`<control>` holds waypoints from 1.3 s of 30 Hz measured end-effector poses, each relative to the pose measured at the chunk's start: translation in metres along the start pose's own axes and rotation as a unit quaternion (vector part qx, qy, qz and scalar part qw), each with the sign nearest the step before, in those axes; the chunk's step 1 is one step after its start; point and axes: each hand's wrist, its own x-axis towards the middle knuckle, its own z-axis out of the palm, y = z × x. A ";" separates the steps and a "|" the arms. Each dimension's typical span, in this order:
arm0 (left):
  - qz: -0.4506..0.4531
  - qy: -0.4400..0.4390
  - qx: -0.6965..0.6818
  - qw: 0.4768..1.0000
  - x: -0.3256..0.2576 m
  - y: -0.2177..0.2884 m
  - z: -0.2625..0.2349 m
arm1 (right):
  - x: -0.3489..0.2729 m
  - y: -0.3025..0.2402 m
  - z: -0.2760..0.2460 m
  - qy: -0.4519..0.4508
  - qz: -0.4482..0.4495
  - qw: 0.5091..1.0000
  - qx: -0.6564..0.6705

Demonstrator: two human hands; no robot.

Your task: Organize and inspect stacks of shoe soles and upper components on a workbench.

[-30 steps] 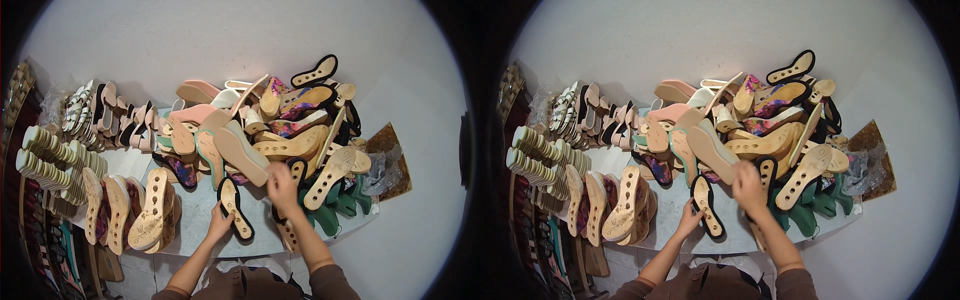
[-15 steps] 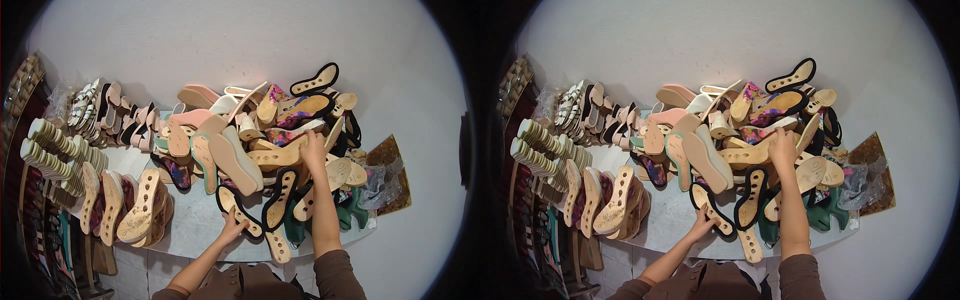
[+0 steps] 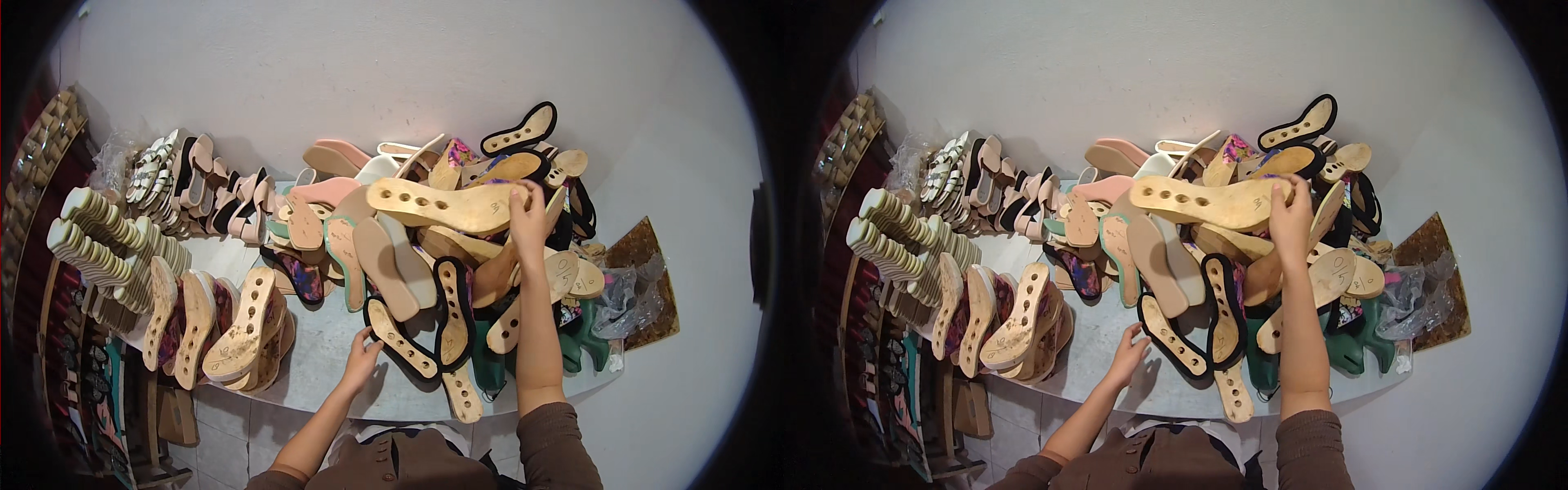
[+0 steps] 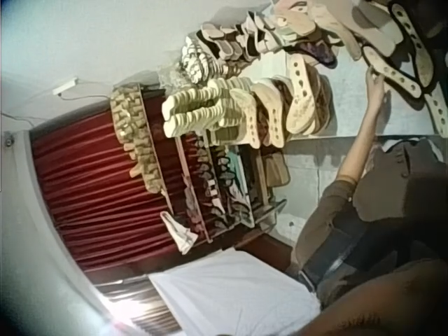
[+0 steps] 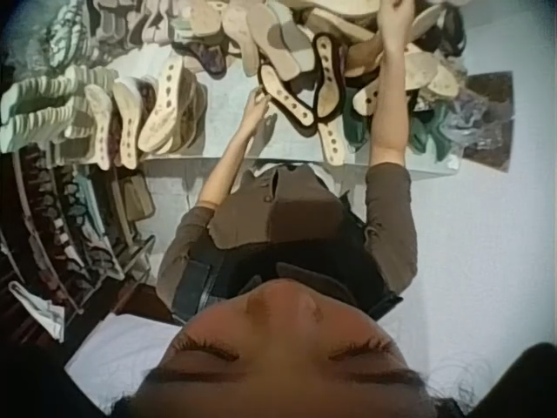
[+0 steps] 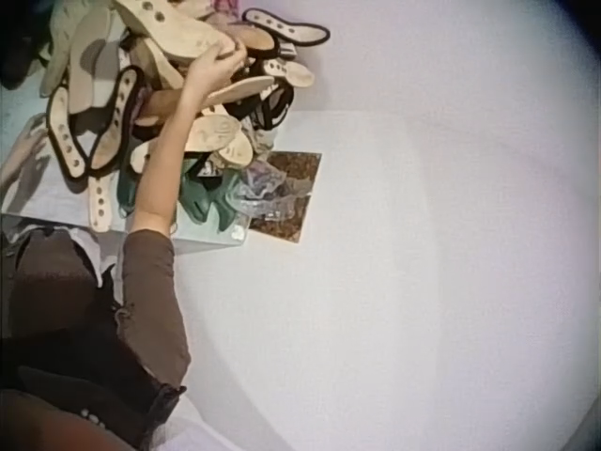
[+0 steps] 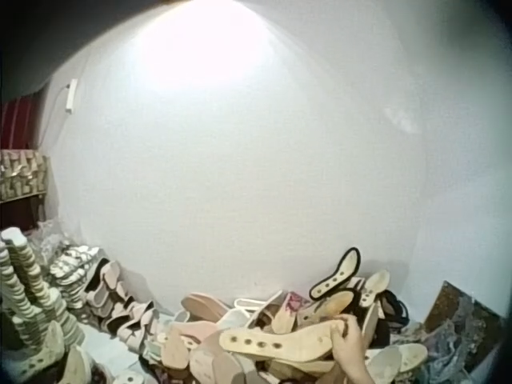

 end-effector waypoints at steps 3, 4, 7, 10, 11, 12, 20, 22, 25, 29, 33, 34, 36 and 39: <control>0.087 0.006 -0.027 0.996 0.000 0.008 -0.012 | -0.033 0.020 0.022 -0.085 0.142 0.969 0.183; 0.087 0.001 -0.015 0.996 0.000 0.012 -0.017 | -0.052 0.011 0.027 -0.108 0.227 0.938 0.237; 0.135 -0.053 -0.006 0.989 0.001 0.022 -0.026 | -0.111 -0.020 0.032 -0.144 0.407 0.794 0.427; 0.158 -0.094 -0.032 0.982 -0.004 0.032 -0.021 | -0.161 -0.022 0.030 -0.230 0.433 0.744 0.455; 0.158 -0.093 -0.031 0.983 -0.005 0.032 -0.020 | -0.174 -0.020 0.033 -0.252 0.429 0.738 0.455; 0.165 -0.104 -0.038 0.980 -0.006 0.031 -0.018 | -0.185 -0.021 0.032 -0.267 0.441 0.736 0.439; 0.060 -0.047 -0.114 0.991 -0.002 0.026 -0.009 | -0.248 -0.009 0.040 -0.284 0.267 0.829 0.401; 0.081 -0.029 -0.140 0.986 0.003 0.019 -0.015 | -0.235 -0.012 0.035 -0.332 0.167 0.868 0.329; 0.135 -0.042 -0.068 0.988 0.016 0.012 -0.035 | -0.187 -0.012 0.024 -0.369 0.169 0.873 0.269; 0.062 -0.005 -0.119 0.991 0.013 0.013 -0.040 | -0.094 0.016 0.030 -0.169 -0.046 0.984 0.030; 0.042 -0.066 -0.160 0.984 0.006 0.012 -0.036 | -0.040 0.074 0.045 -0.351 -0.094 0.897 -0.253; 0.028 -0.092 -0.193 0.977 0.003 0.011 -0.038 | -0.039 0.073 0.050 -0.357 -0.099 0.896 -0.247; 0.011 -0.118 -0.228 0.966 0.003 0.003 -0.049 | -0.039 0.070 0.059 -0.417 -0.056 0.840 -0.343; -0.021 -0.163 -0.265 0.950 -0.003 -0.001 -0.053 | -0.037 0.077 0.063 -0.410 -0.095 0.815 -0.398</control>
